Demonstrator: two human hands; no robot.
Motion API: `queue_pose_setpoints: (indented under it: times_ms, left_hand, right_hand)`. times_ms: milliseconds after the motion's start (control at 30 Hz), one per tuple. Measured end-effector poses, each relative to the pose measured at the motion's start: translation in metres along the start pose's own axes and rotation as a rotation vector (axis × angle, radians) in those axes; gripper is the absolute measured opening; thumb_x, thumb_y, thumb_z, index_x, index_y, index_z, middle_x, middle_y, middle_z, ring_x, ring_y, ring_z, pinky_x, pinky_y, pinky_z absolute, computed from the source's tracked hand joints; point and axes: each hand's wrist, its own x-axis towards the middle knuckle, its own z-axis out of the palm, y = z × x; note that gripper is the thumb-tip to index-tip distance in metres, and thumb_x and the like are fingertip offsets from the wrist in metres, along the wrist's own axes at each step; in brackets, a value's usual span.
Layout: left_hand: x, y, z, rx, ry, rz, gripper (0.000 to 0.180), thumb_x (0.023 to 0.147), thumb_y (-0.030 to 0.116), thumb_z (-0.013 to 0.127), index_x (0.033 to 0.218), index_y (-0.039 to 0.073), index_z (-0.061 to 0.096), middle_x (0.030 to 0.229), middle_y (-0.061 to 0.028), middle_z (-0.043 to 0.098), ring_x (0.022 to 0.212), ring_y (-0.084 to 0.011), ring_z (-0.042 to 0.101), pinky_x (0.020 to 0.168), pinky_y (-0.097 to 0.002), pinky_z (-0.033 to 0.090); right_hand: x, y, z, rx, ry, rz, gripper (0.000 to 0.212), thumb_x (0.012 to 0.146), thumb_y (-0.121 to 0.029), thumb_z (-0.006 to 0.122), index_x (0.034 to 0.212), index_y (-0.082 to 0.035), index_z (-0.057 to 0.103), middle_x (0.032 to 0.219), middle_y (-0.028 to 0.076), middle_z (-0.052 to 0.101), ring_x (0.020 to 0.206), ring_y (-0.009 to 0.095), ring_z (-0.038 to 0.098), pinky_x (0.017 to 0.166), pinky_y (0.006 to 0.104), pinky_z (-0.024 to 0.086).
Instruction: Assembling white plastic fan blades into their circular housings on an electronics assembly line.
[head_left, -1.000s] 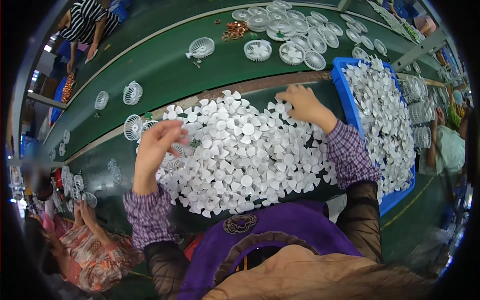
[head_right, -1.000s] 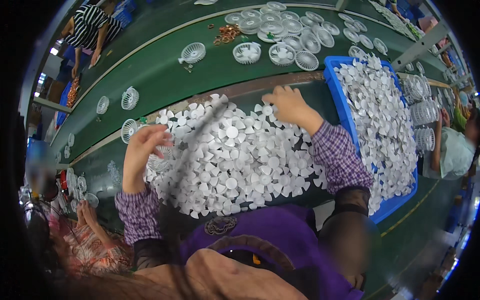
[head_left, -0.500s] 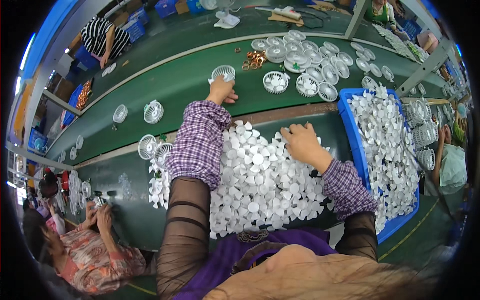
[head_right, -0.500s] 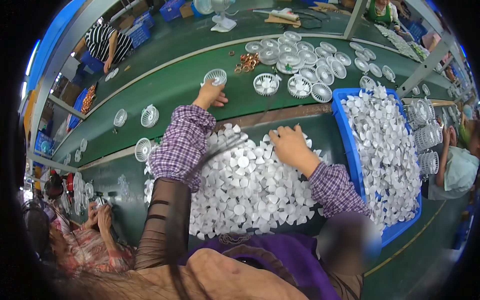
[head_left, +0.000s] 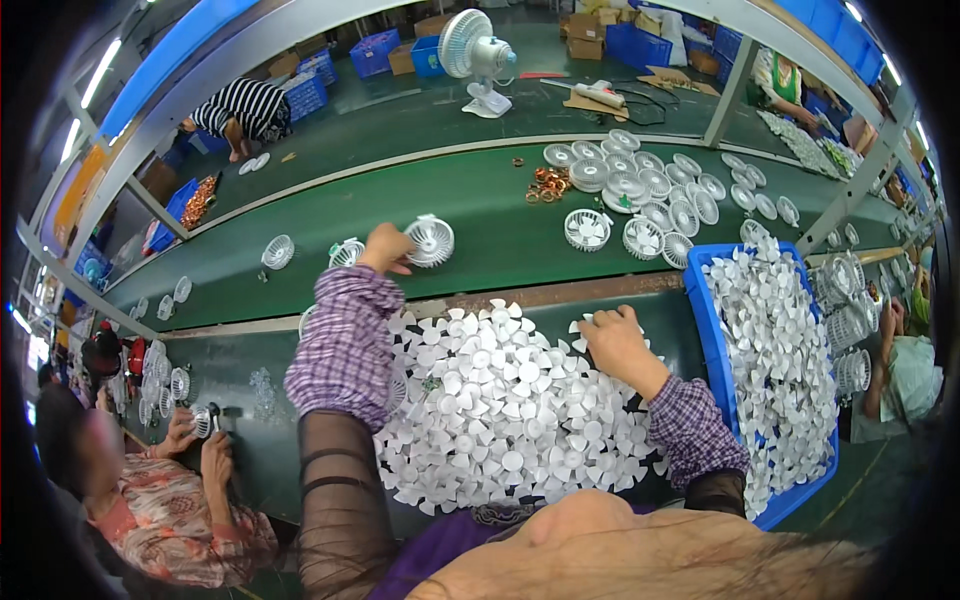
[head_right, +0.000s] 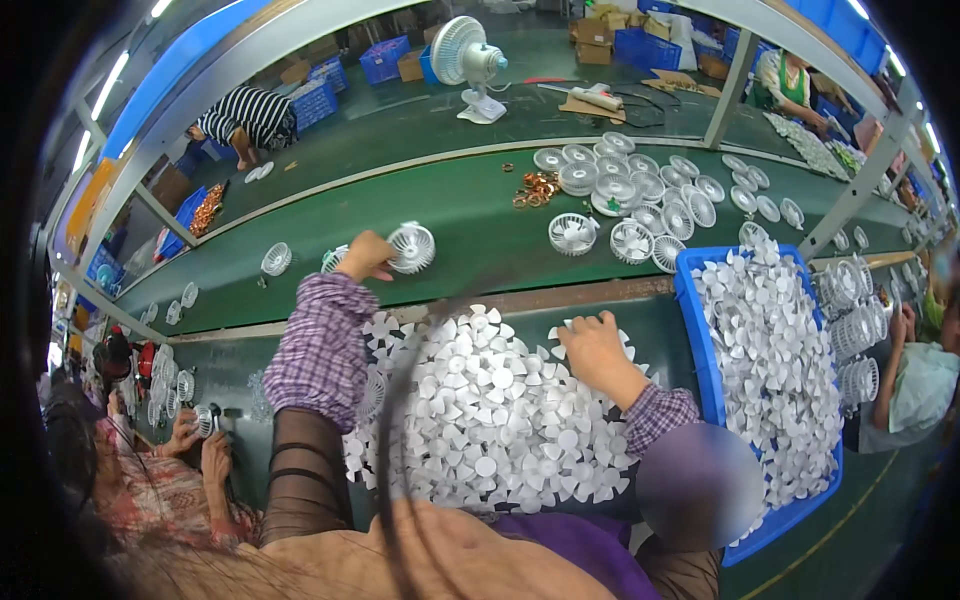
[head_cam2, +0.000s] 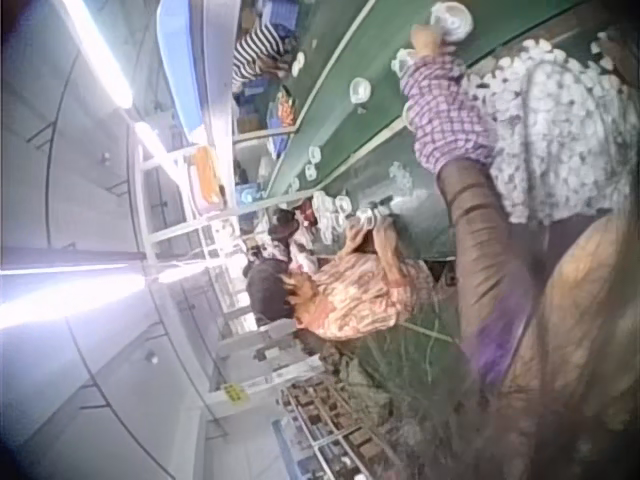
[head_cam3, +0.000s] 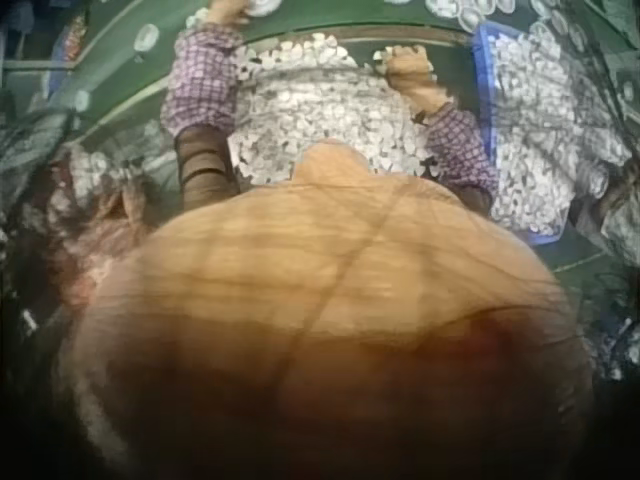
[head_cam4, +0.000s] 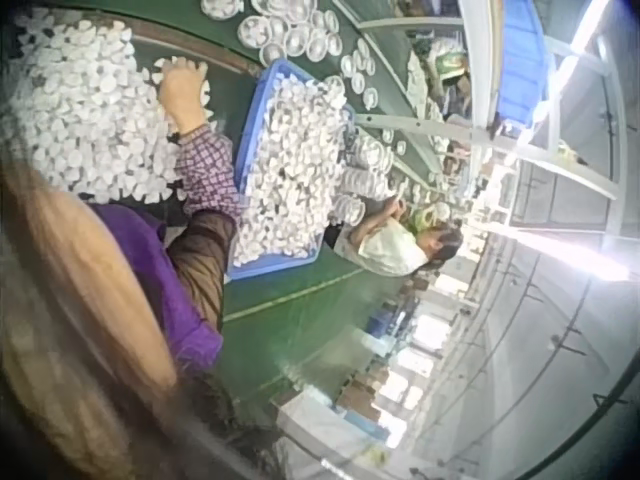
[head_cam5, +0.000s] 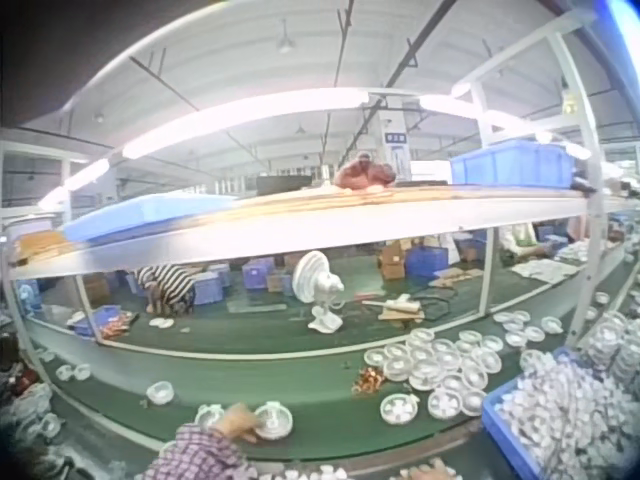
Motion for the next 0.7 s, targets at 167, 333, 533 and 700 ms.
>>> queue_pose_setpoints:
  times_ms: [167,333,533,700]
  left_hand:
    - [-0.087,-0.006,-0.073,-0.37,-0.034,0.051,0.029,0.077,0.005,0.054,0.103,-0.007,0.055,0.083,-0.0098,0.061,0.071,-0.0173,0.063,0.054,-0.0328,0.06]
    - [-0.178,-0.055,-0.085,-0.83,-0.023,0.134,0.041,0.071,-0.003,0.045,0.112,-0.011,0.048,0.093,-0.0188,0.063,0.073,-0.0266,0.067,0.055,-0.0365,0.062]
    - [-0.264,-0.109,-0.053,-1.285,-0.081,0.202,0.039,0.084,0.003,0.053,0.121,-0.004,0.049,0.106,-0.0163,0.064,0.089,-0.0261,0.068,0.062,-0.036,0.062]
    - [-0.283,-0.126,-0.025,-1.182,0.031,0.181,0.032,0.088,0.016,0.062,0.114,-0.001,0.054,0.095,-0.011,0.066,0.077,-0.0175,0.068,0.052,-0.0305,0.06]
  right_hand:
    - [0.006,0.032,-0.011,1.054,-0.127,0.432,0.032,0.08,-0.011,0.059,0.111,-0.003,0.063,0.092,0.006,0.067,0.08,0.017,0.061,0.068,0.0248,0.045]
    - [0.021,0.048,-0.016,1.574,-0.389,0.672,0.028,0.084,-0.008,0.048,0.105,-0.001,0.064,0.092,0.009,0.068,0.076,0.014,0.062,0.067,0.0243,0.048]
    - [0.022,0.058,0.005,1.276,-0.263,0.806,0.034,0.081,-0.002,0.047,0.112,-0.001,0.059,0.095,0.009,0.065,0.074,0.017,0.062,0.059,0.027,0.052]
    - [0.035,0.024,0.001,0.723,-0.073,0.516,0.037,0.077,-0.008,0.06,0.113,0.0,0.059,0.101,0.013,0.06,0.081,0.021,0.059,0.069,0.0309,0.049]
